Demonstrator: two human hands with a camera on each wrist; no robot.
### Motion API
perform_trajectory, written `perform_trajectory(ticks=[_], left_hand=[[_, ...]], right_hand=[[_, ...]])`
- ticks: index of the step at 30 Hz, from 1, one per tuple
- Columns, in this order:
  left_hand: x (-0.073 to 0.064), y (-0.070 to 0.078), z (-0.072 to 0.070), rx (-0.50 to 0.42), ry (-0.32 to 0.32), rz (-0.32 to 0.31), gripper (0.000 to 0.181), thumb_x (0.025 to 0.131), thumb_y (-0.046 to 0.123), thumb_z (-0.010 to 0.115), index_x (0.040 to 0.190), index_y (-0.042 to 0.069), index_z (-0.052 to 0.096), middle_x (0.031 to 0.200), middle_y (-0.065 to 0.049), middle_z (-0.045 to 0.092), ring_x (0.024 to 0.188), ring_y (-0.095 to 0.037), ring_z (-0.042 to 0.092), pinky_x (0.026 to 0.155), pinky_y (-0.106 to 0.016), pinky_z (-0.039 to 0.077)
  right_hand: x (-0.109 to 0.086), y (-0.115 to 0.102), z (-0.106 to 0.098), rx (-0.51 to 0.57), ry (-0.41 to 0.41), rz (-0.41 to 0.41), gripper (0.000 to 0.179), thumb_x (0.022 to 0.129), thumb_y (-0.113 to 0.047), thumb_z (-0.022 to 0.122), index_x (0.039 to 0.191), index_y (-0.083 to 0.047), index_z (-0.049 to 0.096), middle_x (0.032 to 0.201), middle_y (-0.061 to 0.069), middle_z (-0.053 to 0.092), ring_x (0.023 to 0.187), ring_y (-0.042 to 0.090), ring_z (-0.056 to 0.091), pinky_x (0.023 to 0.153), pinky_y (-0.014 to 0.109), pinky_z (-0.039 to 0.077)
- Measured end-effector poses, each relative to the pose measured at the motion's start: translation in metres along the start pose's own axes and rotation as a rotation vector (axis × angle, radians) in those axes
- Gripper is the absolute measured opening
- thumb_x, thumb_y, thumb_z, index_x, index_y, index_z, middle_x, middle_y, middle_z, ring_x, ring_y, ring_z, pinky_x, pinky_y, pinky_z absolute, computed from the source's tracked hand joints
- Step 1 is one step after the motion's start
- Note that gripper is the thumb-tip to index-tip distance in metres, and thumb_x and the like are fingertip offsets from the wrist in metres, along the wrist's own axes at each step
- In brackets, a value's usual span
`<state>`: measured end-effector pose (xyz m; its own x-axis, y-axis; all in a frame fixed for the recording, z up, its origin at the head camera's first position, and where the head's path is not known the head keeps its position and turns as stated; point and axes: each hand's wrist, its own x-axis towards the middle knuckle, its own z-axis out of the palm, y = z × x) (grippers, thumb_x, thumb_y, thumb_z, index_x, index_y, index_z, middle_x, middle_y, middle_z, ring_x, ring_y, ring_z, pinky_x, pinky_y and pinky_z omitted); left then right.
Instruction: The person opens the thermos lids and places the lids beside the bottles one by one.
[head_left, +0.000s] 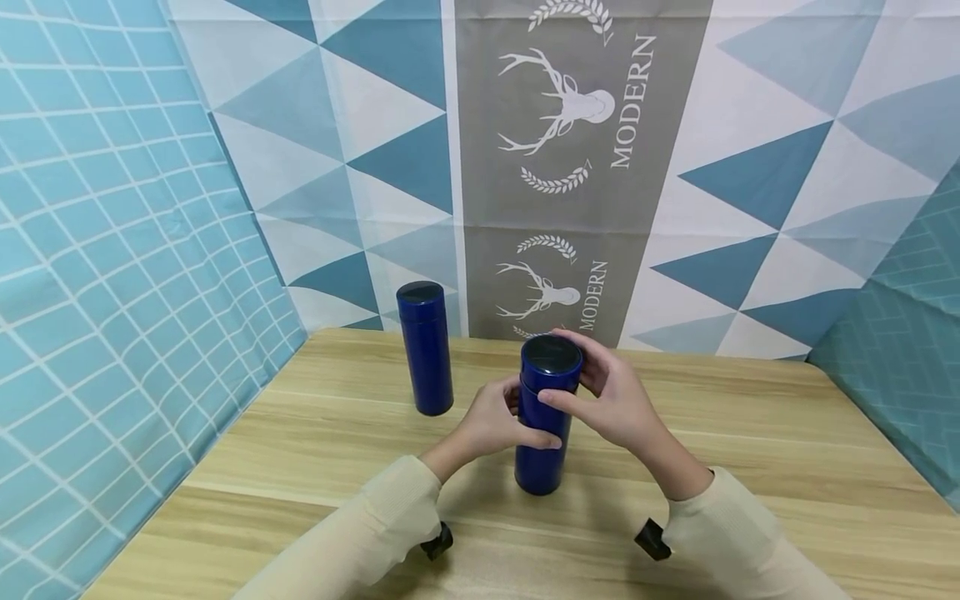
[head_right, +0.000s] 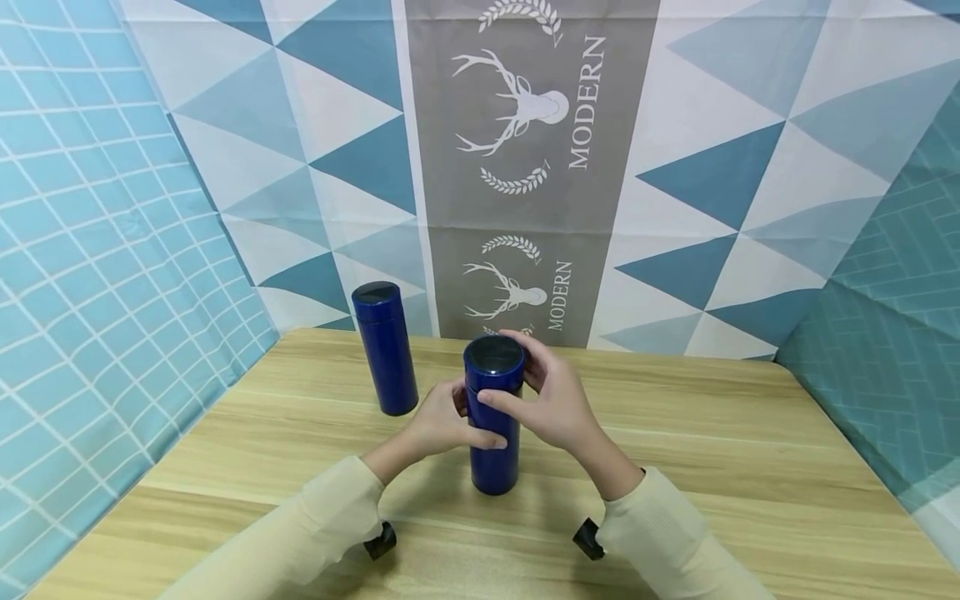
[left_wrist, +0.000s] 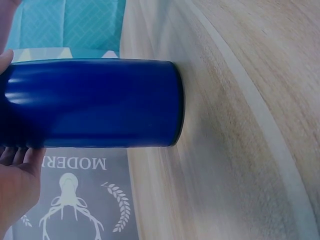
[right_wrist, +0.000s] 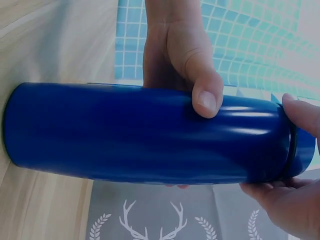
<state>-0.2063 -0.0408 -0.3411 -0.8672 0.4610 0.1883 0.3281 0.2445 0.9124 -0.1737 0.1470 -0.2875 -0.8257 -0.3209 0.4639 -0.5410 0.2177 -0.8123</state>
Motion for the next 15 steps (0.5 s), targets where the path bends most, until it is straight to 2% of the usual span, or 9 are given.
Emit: perform_trajectory(ticks=[10,15], left_hand=[[0.001,0.001,0.0,0.003,0.002,0.004,0.061,0.066,0.017,0.087,0.122,0.013,0.061,0.114,-0.007,0.071,0.099,-0.014,0.069,0.089,-0.028,0.056],[0.001,0.001,-0.001,-0.003,-0.002,-0.007,0.062,0.066,0.017,0.086,0.123,0.014,0.061,0.115,-0.006,0.07,0.1,-0.015,0.069,0.09,-0.03,0.056]], right_hand=[[0.006,0.005,-0.008,0.037,-0.081,-0.038,0.069,0.083,-0.004,0.073,0.143,-0.002,0.039,0.135,0.021,0.055,0.117,0.037,0.06,0.094,0.015,0.051],[0.008,0.008,-0.011,0.049,-0.116,-0.045,0.07,0.083,-0.004,0.073,0.143,-0.002,0.039,0.138,0.024,0.052,0.118,0.043,0.058,0.095,0.015,0.05]])
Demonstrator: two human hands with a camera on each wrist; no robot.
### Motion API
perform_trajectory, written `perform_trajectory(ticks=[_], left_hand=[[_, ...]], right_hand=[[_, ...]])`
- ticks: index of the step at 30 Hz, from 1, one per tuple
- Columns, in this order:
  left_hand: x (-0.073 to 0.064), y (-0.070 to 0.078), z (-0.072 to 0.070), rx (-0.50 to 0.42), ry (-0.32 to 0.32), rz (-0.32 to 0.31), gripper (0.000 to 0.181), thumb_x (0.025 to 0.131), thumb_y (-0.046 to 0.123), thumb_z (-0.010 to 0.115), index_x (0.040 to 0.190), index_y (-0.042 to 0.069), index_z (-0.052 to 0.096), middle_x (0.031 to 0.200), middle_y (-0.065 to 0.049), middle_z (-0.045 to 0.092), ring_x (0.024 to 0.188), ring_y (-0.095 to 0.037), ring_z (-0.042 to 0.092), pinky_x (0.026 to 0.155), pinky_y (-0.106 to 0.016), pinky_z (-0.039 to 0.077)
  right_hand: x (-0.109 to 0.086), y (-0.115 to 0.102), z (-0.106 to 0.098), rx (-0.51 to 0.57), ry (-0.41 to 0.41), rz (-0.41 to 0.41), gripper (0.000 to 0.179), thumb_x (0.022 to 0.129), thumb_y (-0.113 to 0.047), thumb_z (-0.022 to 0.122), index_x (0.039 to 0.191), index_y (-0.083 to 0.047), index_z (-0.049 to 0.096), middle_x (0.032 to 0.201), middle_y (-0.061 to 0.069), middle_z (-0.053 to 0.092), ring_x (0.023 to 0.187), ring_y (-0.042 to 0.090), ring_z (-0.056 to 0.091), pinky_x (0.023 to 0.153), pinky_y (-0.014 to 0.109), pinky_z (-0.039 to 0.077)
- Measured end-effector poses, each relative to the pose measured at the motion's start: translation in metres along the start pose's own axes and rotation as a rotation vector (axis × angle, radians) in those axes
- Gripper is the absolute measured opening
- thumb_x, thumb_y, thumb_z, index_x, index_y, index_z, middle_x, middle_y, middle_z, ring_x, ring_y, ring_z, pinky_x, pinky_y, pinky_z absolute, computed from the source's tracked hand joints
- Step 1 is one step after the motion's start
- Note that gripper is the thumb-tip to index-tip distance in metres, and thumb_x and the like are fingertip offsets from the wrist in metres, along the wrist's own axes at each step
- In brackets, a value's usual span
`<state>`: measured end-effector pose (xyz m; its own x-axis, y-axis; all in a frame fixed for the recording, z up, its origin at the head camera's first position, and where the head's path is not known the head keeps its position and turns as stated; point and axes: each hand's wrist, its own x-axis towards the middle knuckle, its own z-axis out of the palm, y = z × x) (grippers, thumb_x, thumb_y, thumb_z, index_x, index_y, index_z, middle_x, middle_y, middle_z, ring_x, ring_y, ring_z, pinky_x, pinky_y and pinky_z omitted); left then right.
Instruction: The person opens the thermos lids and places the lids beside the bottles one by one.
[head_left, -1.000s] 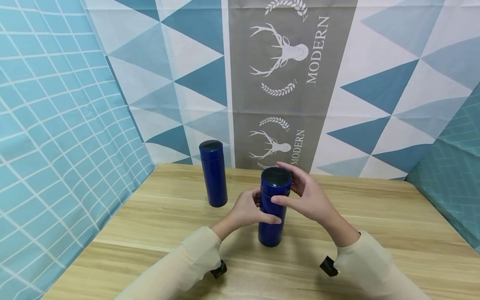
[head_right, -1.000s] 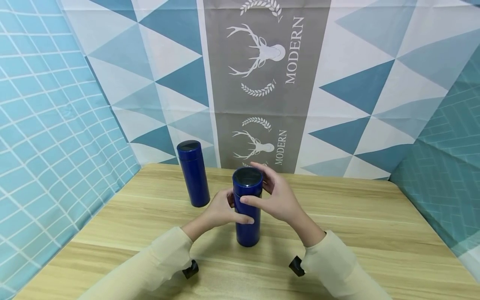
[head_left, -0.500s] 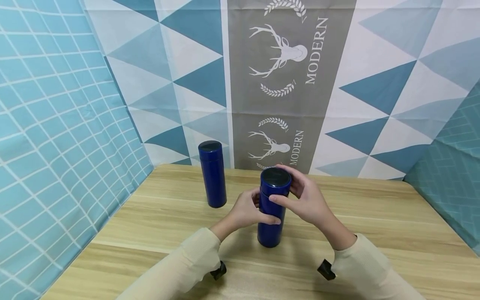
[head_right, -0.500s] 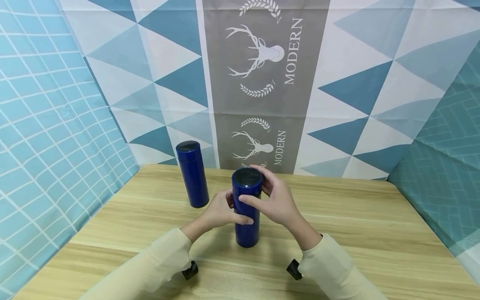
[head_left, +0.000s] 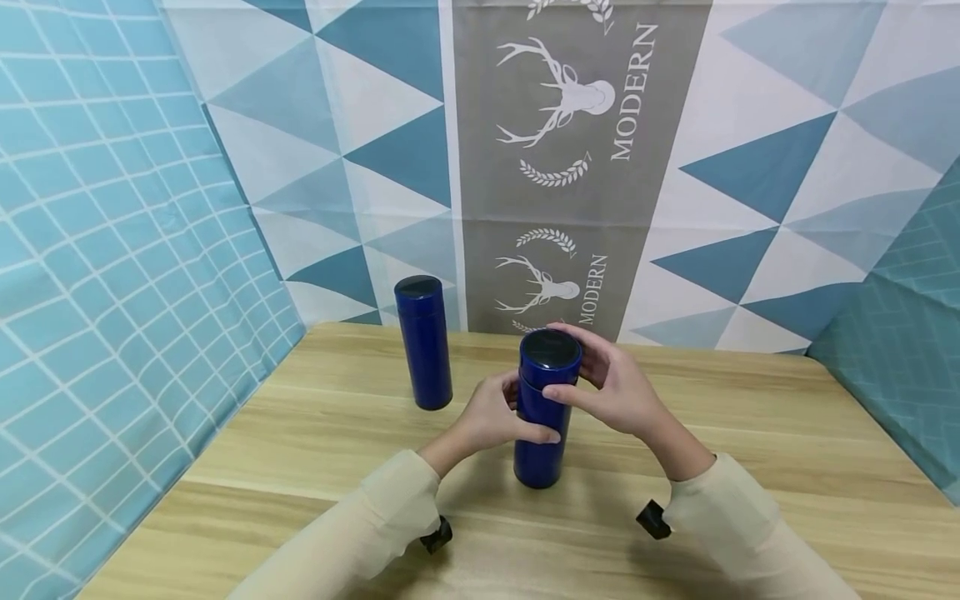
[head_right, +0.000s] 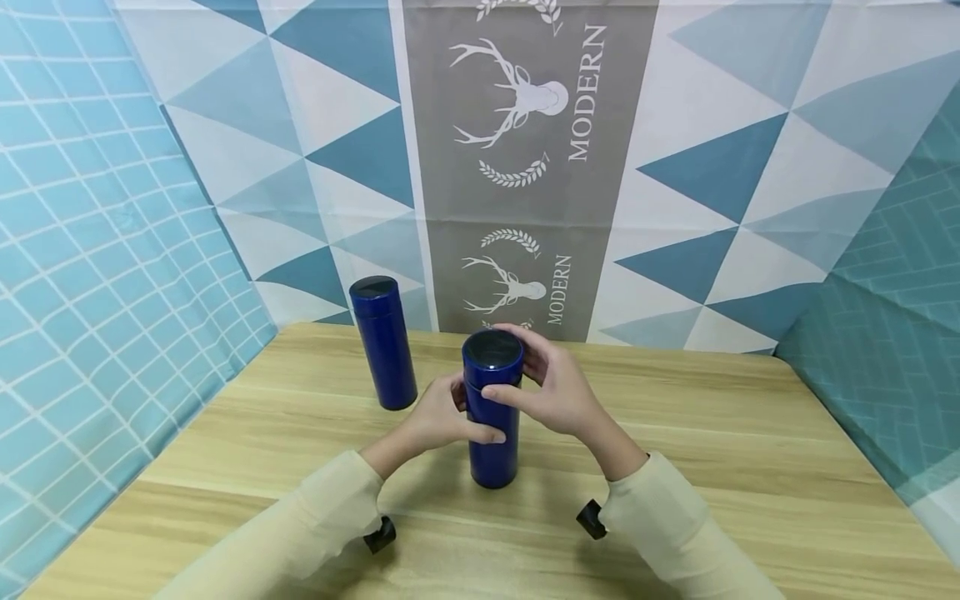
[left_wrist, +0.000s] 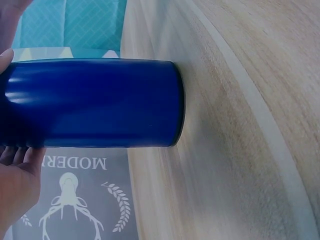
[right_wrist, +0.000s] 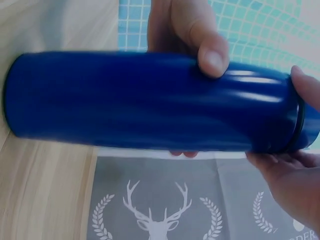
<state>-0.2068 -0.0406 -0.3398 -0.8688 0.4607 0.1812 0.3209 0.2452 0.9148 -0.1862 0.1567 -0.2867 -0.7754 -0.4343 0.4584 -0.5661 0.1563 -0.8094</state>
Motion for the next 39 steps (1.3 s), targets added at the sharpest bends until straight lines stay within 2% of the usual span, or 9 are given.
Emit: perform_trajectory(ticks=[12,17,23,29,35,39], left_hand=[[0.0,0.001,-0.001,-0.005,-0.004,-0.001,0.063,0.067,0.018,0.086,0.124,0.014,0.06,0.116,-0.006,0.07,0.1,-0.015,0.069,0.09,-0.03,0.056],[-0.001,0.0,-0.001,-0.012,-0.002,-0.009,0.064,0.067,0.017,0.086,0.125,0.014,0.059,0.117,-0.006,0.07,0.101,-0.016,0.069,0.091,-0.031,0.056],[0.0,0.0,-0.001,-0.016,-0.008,-0.007,0.064,0.067,0.016,0.086,0.126,0.013,0.059,0.117,-0.007,0.07,0.101,-0.016,0.069,0.091,-0.031,0.056],[0.0,0.0,-0.001,-0.015,-0.012,-0.011,0.064,0.068,0.017,0.085,0.126,0.014,0.059,0.118,-0.007,0.069,0.102,-0.016,0.068,0.092,-0.032,0.056],[0.001,0.0,-0.002,-0.011,-0.019,-0.006,0.064,0.069,0.018,0.085,0.127,0.014,0.058,0.119,-0.007,0.069,0.103,-0.017,0.068,0.095,-0.037,0.055],[0.0,-0.001,-0.001,-0.017,-0.021,-0.004,0.064,0.069,0.017,0.085,0.127,0.014,0.058,0.119,-0.007,0.069,0.104,-0.017,0.068,0.095,-0.037,0.055]], right_hand=[[0.005,0.005,-0.008,0.027,-0.079,-0.062,0.068,0.082,-0.002,0.073,0.142,0.001,0.04,0.138,0.025,0.051,0.117,0.043,0.058,0.095,0.018,0.052],[0.01,0.011,-0.014,0.027,-0.139,-0.086,0.067,0.083,-0.002,0.072,0.142,0.001,0.04,0.135,0.028,0.052,0.116,0.042,0.059,0.095,0.02,0.052],[0.014,0.015,-0.019,0.072,-0.221,-0.119,0.067,0.084,-0.001,0.07,0.142,0.005,0.037,0.136,0.034,0.048,0.119,0.034,0.06,0.096,0.022,0.052],[0.017,0.016,-0.022,0.11,-0.262,-0.13,0.068,0.084,0.0,0.069,0.143,0.006,0.035,0.135,0.037,0.046,0.12,0.029,0.06,0.097,0.026,0.053],[0.02,0.019,-0.026,0.132,-0.296,-0.149,0.068,0.084,0.002,0.069,0.142,0.007,0.035,0.134,0.036,0.047,0.12,0.026,0.06,0.098,0.027,0.053],[0.022,0.022,-0.028,0.154,-0.327,-0.159,0.067,0.084,0.004,0.068,0.142,0.009,0.034,0.135,0.03,0.05,0.12,0.021,0.061,0.099,0.027,0.052]])
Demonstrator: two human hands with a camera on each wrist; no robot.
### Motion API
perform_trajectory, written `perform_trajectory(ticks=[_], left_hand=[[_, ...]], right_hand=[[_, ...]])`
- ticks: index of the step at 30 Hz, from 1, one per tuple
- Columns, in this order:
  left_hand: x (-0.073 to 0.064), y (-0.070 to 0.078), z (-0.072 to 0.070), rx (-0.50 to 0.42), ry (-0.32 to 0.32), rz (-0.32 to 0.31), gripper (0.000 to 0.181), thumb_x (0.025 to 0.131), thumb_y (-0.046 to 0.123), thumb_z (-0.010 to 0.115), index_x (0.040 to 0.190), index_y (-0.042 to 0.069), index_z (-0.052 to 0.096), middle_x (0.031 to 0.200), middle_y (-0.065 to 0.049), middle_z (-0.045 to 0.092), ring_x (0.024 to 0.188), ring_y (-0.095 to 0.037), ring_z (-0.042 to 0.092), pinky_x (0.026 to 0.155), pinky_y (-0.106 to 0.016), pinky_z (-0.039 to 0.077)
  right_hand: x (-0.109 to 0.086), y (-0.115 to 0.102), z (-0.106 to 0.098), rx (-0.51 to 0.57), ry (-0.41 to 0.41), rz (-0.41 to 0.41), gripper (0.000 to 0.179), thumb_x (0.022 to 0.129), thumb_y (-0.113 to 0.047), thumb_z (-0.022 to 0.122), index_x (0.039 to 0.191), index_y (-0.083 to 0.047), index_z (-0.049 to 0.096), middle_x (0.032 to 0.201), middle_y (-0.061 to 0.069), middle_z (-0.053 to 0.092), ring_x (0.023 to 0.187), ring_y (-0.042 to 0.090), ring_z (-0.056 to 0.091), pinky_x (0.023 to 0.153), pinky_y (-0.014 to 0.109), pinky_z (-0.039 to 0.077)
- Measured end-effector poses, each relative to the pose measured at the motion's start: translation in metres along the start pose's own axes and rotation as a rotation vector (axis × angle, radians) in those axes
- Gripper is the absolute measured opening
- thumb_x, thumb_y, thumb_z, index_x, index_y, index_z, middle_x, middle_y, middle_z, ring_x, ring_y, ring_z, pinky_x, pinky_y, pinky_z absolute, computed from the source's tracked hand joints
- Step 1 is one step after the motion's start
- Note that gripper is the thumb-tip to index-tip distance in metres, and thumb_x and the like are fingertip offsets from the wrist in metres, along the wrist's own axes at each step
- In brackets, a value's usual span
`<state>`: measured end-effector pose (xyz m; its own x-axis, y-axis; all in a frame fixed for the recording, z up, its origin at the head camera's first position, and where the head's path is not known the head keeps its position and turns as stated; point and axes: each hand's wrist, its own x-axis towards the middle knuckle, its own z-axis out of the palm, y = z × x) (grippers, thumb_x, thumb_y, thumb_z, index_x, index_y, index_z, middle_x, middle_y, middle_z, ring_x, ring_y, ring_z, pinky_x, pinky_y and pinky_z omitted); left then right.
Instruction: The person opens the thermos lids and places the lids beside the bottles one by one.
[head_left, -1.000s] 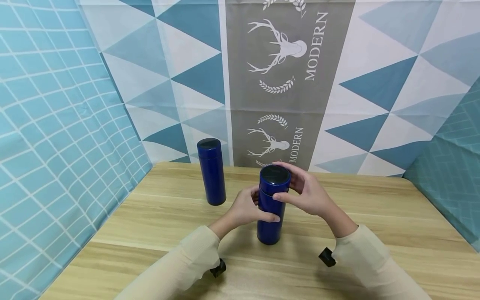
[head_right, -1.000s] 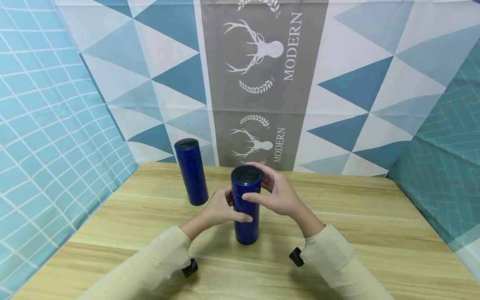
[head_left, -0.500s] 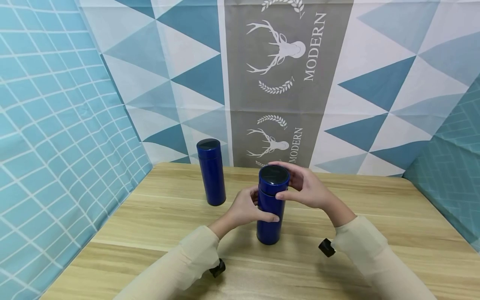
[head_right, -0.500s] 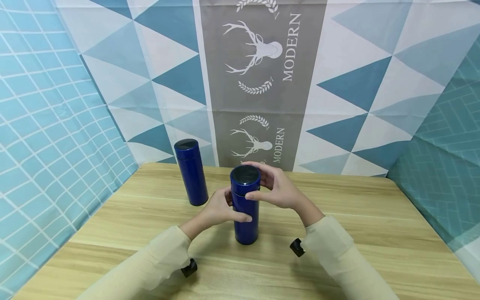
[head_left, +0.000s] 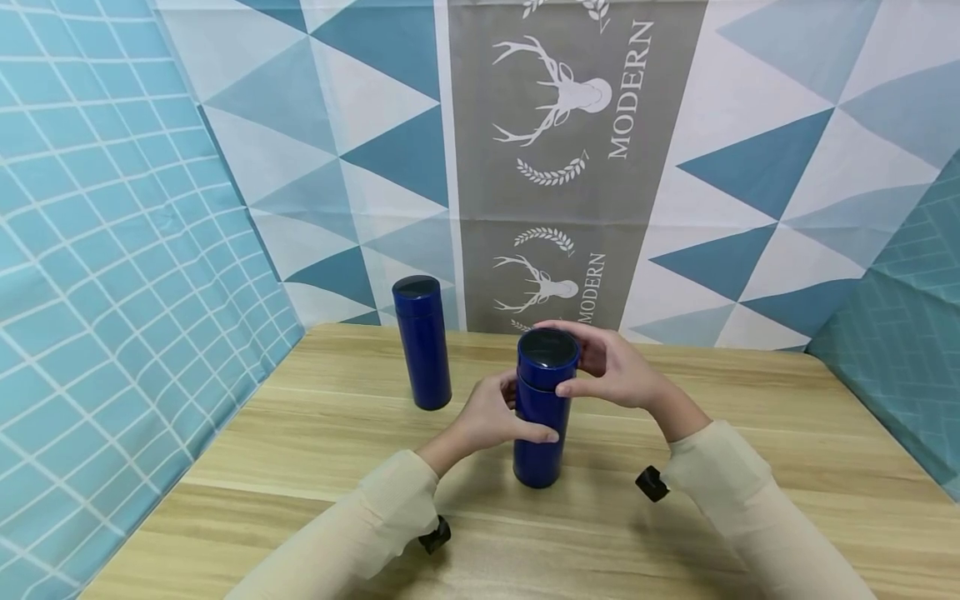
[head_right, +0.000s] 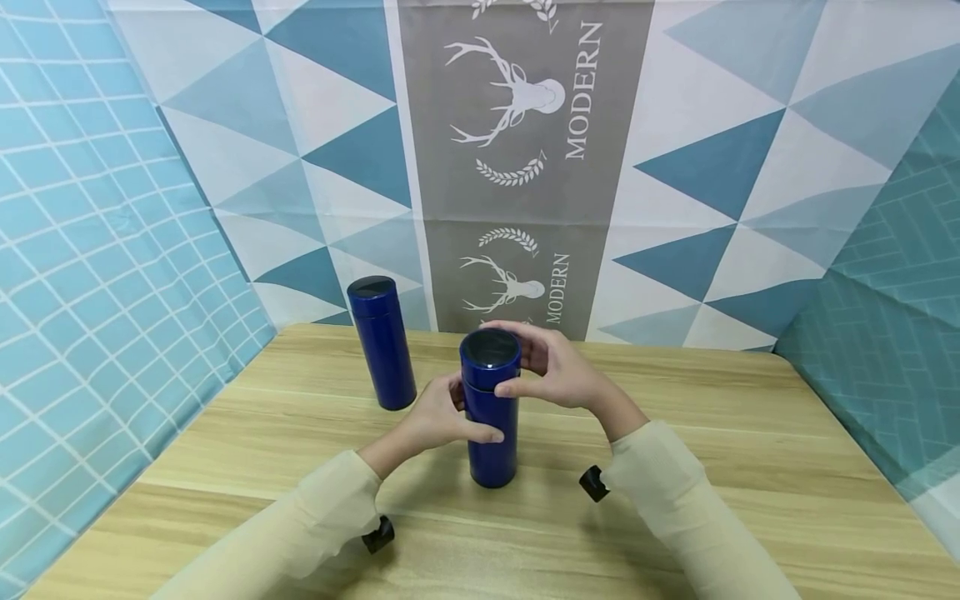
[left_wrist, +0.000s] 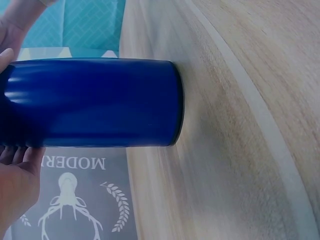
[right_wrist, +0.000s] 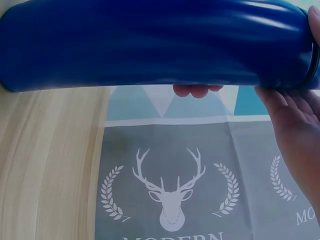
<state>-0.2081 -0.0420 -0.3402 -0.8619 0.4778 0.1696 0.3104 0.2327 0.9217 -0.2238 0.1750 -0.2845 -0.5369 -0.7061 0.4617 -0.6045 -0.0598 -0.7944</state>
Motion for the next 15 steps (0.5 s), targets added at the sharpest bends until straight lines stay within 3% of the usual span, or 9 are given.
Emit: perform_trajectory(ticks=[7,15], left_hand=[[-0.0008,-0.0026,0.0011,-0.006,0.006,0.001,0.064,0.068,0.017,0.085,0.126,0.013,0.059,0.118,-0.007,0.069,0.101,-0.015,0.068,0.092,-0.031,0.055],[-0.0005,-0.0011,0.0002,-0.001,0.012,0.008,0.063,0.068,0.018,0.086,0.125,0.013,0.059,0.118,-0.008,0.07,0.101,-0.016,0.069,0.093,-0.036,0.055]], right_hand=[[0.0012,0.0063,-0.0033,0.065,-0.056,0.003,0.068,0.084,0.005,0.067,0.142,0.009,0.032,0.135,0.0,0.056,0.12,0.011,0.06,0.1,0.028,0.052],[0.0056,0.0091,-0.0086,0.092,-0.107,-0.02,0.069,0.084,0.006,0.066,0.143,0.009,0.03,0.136,-0.003,0.055,0.121,0.011,0.059,0.1,0.029,0.051]])
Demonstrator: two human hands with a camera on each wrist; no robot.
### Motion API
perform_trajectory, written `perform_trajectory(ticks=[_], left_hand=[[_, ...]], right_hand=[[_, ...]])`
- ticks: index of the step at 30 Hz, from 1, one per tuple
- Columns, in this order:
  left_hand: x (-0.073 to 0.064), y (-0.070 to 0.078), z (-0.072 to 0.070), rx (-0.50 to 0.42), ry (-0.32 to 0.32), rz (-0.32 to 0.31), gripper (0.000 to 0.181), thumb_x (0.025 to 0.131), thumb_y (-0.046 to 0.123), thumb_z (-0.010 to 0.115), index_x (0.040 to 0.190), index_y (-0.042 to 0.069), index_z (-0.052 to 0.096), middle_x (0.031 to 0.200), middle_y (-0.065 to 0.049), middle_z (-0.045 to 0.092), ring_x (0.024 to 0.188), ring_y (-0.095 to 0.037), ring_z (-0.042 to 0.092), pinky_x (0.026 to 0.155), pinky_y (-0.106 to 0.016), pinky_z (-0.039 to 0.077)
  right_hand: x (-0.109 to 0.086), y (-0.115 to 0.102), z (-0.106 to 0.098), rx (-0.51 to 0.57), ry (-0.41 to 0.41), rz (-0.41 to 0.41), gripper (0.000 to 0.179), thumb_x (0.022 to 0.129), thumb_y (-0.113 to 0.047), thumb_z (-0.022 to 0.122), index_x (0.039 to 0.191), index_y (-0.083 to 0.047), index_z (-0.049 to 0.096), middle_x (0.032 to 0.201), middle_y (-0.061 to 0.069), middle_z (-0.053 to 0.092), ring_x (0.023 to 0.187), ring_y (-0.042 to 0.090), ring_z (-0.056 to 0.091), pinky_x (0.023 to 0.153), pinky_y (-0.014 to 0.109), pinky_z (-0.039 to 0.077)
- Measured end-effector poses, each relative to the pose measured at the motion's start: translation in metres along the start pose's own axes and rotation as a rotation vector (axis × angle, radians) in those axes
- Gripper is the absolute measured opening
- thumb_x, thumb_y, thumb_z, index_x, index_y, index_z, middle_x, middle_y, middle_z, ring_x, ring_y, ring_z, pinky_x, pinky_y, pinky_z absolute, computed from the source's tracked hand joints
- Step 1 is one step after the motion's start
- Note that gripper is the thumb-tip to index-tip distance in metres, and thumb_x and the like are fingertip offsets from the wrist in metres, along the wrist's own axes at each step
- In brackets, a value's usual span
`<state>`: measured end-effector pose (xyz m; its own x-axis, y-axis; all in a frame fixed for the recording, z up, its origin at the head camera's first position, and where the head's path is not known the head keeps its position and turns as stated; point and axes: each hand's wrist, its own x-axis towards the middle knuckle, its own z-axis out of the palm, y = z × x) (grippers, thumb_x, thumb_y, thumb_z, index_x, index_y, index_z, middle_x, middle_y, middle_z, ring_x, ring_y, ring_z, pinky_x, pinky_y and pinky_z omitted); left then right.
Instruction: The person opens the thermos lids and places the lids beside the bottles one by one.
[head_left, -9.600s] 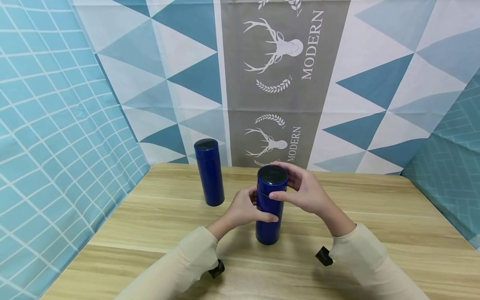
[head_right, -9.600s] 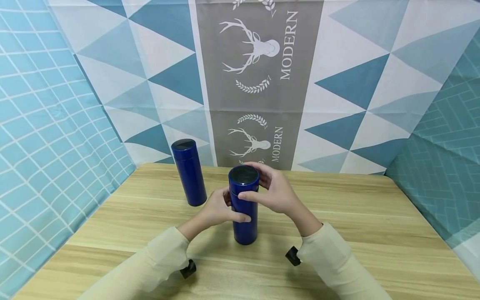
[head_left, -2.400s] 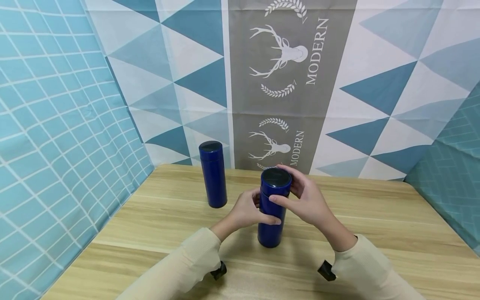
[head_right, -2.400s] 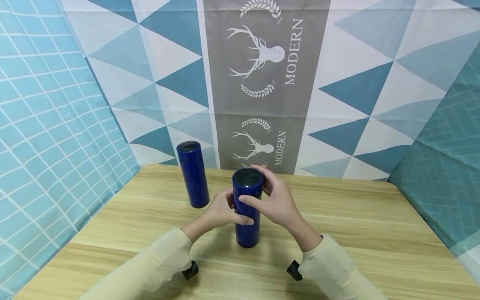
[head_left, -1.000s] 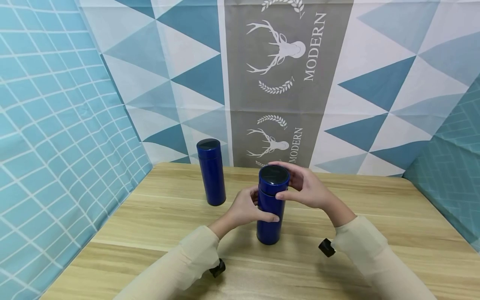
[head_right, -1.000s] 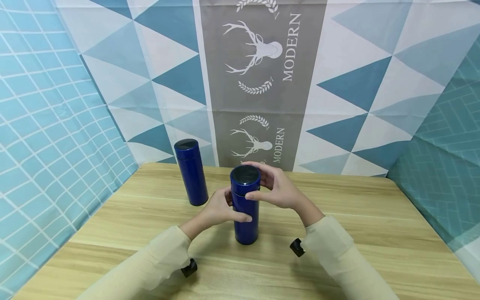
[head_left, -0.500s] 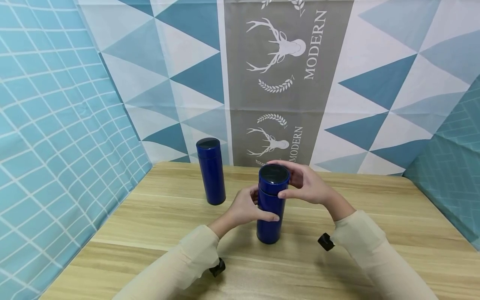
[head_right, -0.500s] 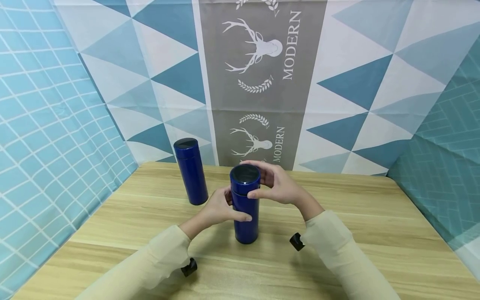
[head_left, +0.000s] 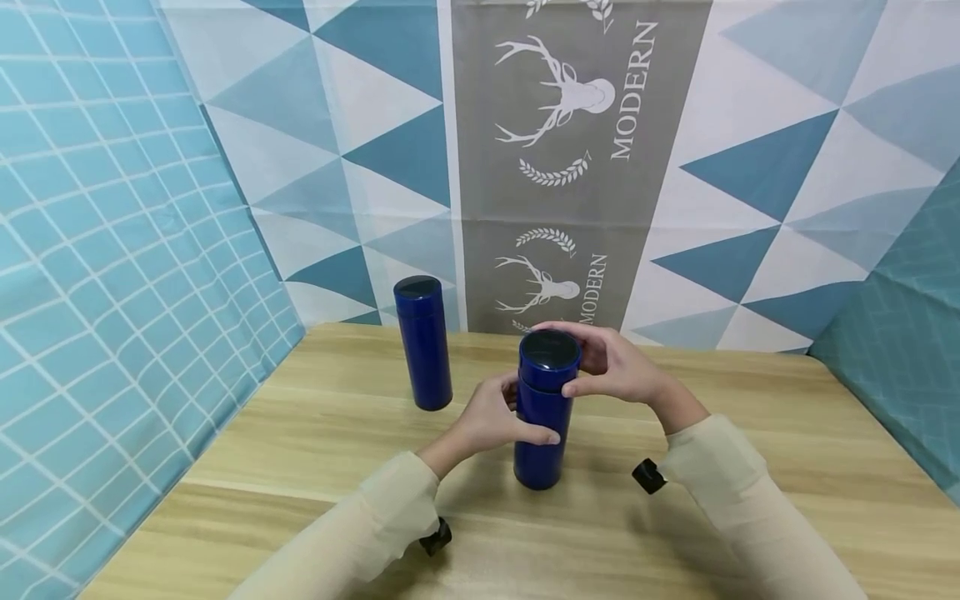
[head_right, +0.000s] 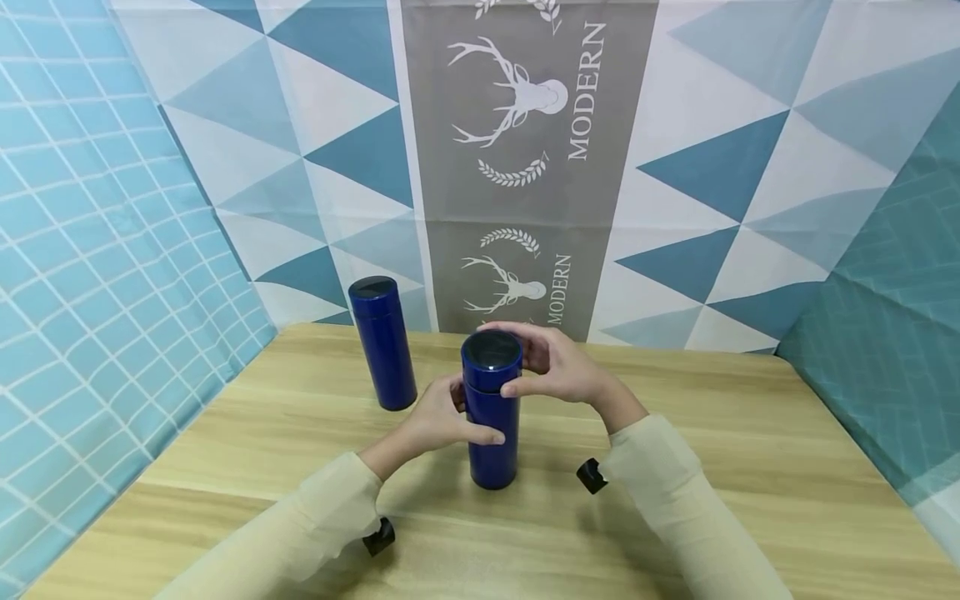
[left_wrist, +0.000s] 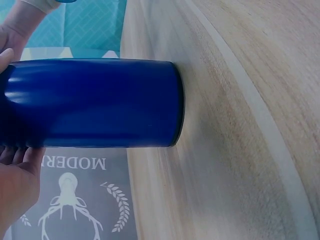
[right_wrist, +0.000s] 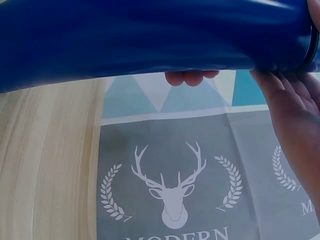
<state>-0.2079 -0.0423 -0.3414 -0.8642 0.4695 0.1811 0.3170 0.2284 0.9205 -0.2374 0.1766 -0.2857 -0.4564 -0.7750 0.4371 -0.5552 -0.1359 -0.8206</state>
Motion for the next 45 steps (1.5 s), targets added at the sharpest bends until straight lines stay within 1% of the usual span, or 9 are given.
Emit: perform_trajectory(ticks=[5,13,20,28,32,36,38,42,45], left_hand=[[0.0,-0.002,-0.002,-0.002,0.015,0.005,0.062,0.067,0.018,0.086,0.123,0.012,0.06,0.116,-0.008,0.07,0.1,-0.016,0.069,0.091,-0.031,0.056],[-0.003,-0.003,0.004,-0.001,0.017,0.015,0.061,0.066,0.017,0.087,0.121,0.01,0.062,0.113,-0.009,0.071,0.096,-0.01,0.069,0.09,-0.033,0.056],[0.0,0.0,0.002,0.003,0.013,0.018,0.062,0.066,0.017,0.086,0.122,0.01,0.061,0.114,-0.009,0.07,0.097,-0.011,0.069,0.087,-0.025,0.056],[0.002,0.001,0.001,0.013,0.016,-0.003,0.063,0.066,0.017,0.087,0.123,0.012,0.06,0.115,-0.007,0.07,0.097,-0.013,0.069,0.088,-0.025,0.056],[0.002,-0.001,0.003,0.008,0.008,0.002,0.063,0.067,0.017,0.086,0.124,0.012,0.06,0.116,-0.007,0.07,0.098,-0.013,0.069,0.088,-0.026,0.056],[0.001,-0.002,0.004,-0.001,-0.009,0.001,0.063,0.068,0.018,0.086,0.124,0.011,0.06,0.117,-0.008,0.07,0.098,-0.013,0.069,0.088,-0.026,0.056],[0.0,-0.002,0.004,0.0,-0.01,-0.003,0.062,0.068,0.018,0.086,0.124,0.012,0.06,0.117,-0.007,0.07,0.098,-0.013,0.069,0.088,-0.026,0.056],[0.0,-0.002,0.002,0.005,-0.001,-0.002,0.062,0.068,0.019,0.086,0.124,0.014,0.06,0.116,-0.006,0.07,0.099,-0.014,0.069,0.089,-0.027,0.056],[0.001,-0.002,0.001,0.004,-0.001,-0.002,0.062,0.067,0.019,0.087,0.124,0.014,0.06,0.116,-0.006,0.07,0.099,-0.015,0.069,0.089,-0.028,0.056]], right_hand=[[0.004,-0.001,0.0,0.03,-0.029,0.006,0.069,0.085,0.005,0.066,0.144,0.007,0.03,0.136,-0.002,0.055,0.121,0.012,0.059,0.101,0.03,0.051],[-0.001,0.001,0.001,0.079,-0.043,0.015,0.07,0.085,0.004,0.067,0.144,0.007,0.03,0.139,0.018,0.049,0.125,0.017,0.056,0.104,0.031,0.049],[0.005,-0.002,-0.01,0.108,-0.108,0.0,0.069,0.084,0.006,0.066,0.144,0.008,0.03,0.139,0.001,0.053,0.127,0.013,0.055,0.105,0.028,0.048],[0.005,0.003,-0.011,0.195,-0.128,0.038,0.074,0.087,0.003,0.065,0.149,0.004,0.024,0.147,0.001,0.046,0.134,0.016,0.048,0.109,0.029,0.045],[0.002,0.006,-0.008,0.22,-0.117,0.049,0.079,0.087,-0.005,0.068,0.15,0.001,0.021,0.151,0.003,0.042,0.139,0.018,0.043,0.112,0.029,0.041],[-0.004,0.001,-0.001,0.149,-0.041,0.061,0.086,0.085,-0.015,0.073,0.15,0.001,0.021,0.15,0.005,0.043,0.137,0.016,0.046,0.112,0.026,0.041],[-0.006,-0.005,0.006,0.048,0.044,0.082,0.085,0.084,-0.017,0.074,0.15,0.0,0.024,0.147,0.009,0.045,0.133,0.015,0.05,0.109,0.024,0.043],[-0.009,-0.02,0.025,-0.164,0.25,0.171,0.077,0.082,-0.011,0.075,0.147,-0.004,0.034,0.143,0.018,0.048,0.128,0.027,0.054,0.103,0.019,0.046],[-0.008,-0.028,0.039,-0.247,0.383,0.235,0.074,0.08,-0.009,0.076,0.144,-0.006,0.038,0.141,0.019,0.05,0.127,0.035,0.053,0.1,0.014,0.046]])
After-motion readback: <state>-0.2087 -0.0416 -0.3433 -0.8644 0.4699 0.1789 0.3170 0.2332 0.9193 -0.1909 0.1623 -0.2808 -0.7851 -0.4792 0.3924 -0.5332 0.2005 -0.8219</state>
